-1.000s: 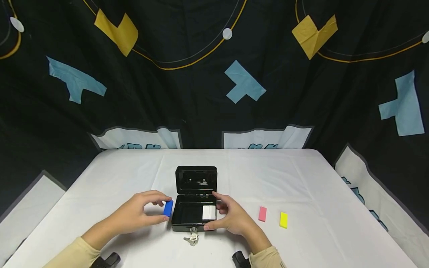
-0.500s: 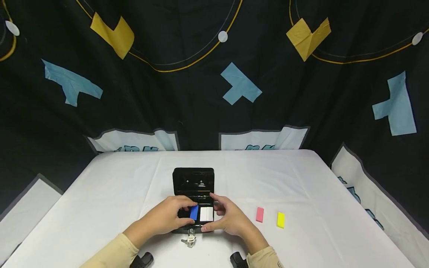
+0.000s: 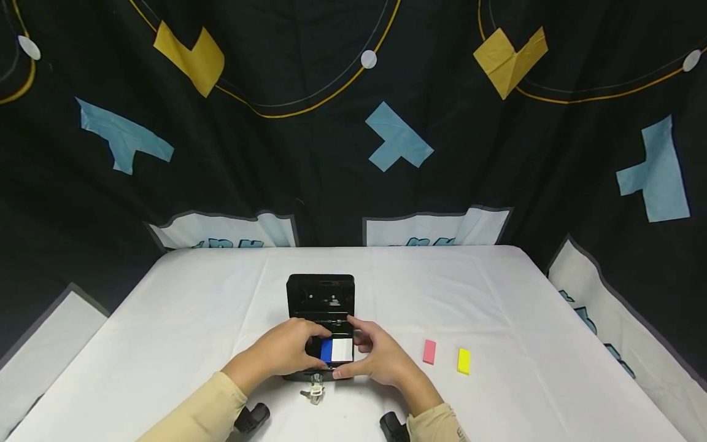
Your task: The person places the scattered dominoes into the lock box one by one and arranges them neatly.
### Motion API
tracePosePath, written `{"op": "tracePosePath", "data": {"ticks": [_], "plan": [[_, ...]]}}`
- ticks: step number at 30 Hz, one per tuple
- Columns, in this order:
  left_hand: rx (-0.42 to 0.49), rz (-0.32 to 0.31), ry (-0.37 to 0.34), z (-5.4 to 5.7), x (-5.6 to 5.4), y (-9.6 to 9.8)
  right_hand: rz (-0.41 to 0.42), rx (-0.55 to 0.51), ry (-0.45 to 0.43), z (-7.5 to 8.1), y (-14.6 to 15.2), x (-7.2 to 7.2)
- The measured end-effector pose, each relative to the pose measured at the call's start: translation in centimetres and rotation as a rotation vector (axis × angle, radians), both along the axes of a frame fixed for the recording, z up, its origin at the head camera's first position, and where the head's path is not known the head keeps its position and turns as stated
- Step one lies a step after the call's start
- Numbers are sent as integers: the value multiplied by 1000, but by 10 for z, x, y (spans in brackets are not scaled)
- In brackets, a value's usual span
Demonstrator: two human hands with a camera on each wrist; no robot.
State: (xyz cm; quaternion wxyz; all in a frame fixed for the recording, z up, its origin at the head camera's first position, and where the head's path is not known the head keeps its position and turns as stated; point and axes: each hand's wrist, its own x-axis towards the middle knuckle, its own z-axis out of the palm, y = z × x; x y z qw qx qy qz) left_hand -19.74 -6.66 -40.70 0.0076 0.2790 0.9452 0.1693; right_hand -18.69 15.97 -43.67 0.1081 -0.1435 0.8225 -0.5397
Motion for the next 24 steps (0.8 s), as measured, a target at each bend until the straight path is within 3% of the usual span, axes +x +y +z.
{"op": "tracePosePath", "data": {"ticks": [3,6,9,11,14,17,21,24], "plan": [[97,40,2,5,0,-5,-1,2,-9,-1,1,0],[270,94,-45,16,1,-18,0,3,-16,-1,0,1],[411,133,-183,28,2,-41,-6,15,-5,-1,1,0],[472,140,-303,30,2,-56,-17,32,1,-1,1,0],[515,119,-444,19,0,-67,-38,49,7,-1,3,0],[598,76,-496,-2,-3,-64,-43,44,10,-1,4,0],[708,94,-477,-28,-5,-58,-19,6,13,-2,3,0],[722,137,-445,-38,-3,-56,-16,-12,21,-3,2,-1]]}}
